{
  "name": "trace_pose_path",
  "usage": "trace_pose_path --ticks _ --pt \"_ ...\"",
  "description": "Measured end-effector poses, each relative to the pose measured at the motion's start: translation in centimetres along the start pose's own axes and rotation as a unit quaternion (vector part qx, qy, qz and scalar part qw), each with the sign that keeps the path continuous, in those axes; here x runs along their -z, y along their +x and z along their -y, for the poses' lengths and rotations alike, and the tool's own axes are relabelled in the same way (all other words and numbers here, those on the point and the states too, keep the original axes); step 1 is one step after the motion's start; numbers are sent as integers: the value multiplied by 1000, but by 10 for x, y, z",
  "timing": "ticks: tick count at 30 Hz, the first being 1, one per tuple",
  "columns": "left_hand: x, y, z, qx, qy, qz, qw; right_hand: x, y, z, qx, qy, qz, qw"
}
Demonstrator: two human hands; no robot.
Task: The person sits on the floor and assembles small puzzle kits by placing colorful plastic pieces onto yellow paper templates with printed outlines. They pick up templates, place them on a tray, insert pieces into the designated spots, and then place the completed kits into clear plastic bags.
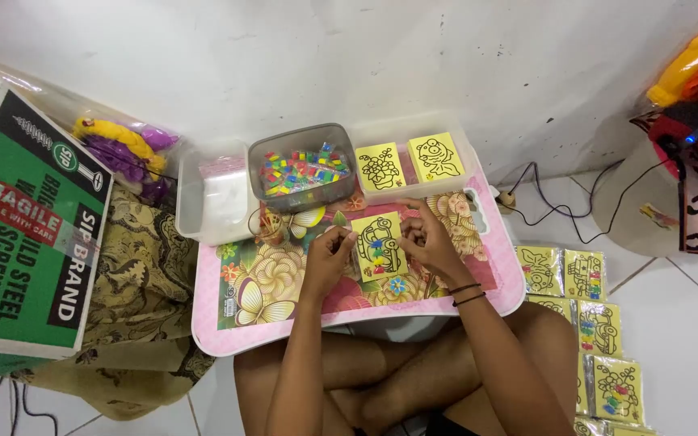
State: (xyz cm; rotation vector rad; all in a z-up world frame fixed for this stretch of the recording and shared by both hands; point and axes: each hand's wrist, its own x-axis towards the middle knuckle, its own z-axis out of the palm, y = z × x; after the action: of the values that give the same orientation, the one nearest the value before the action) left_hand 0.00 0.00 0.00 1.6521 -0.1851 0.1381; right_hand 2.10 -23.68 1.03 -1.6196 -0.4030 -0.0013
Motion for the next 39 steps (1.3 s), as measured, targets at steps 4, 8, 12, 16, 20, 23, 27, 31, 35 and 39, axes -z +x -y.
trace_pose_path --ticks 4,8,12,16,20,23,27,31,35,39 --pt "0 1 2 -6 -1 5 1000 1 1 -3 0 -23 19 1000" --pt "-2 0 1 -2 -9 10 1000 -2 0 7 0 -66 18 998" --pt "-1 -1 -7 -3 -16 15 1000 -4 0 7 0 -90 16 996" --pt "-1 -1 -7 5 -22 23 999 -5 0 13 -2 -109 16 994" --pt "-2 -2 -11 6 -22 24 999 -7 -1 18 -3 -117 14 993" --pt "-2 -1 -11 5 -20 26 999 -6 0 12 0 -127 15 992" --pt "-2 -1 -9 3 -27 29 999 -6 0 12 -4 -127 16 992" --pt "-2 -1 -10 2 -22 28 999 -8 -1 24 -7 -112 14 994" --pt "-1 0 -6 -1 -15 22 1000 -5 -1 13 -19 -87 10 996" --pt "0 -1 -8 3 -21 17 1000 -3 -1 10 -16 -47 -6 999"
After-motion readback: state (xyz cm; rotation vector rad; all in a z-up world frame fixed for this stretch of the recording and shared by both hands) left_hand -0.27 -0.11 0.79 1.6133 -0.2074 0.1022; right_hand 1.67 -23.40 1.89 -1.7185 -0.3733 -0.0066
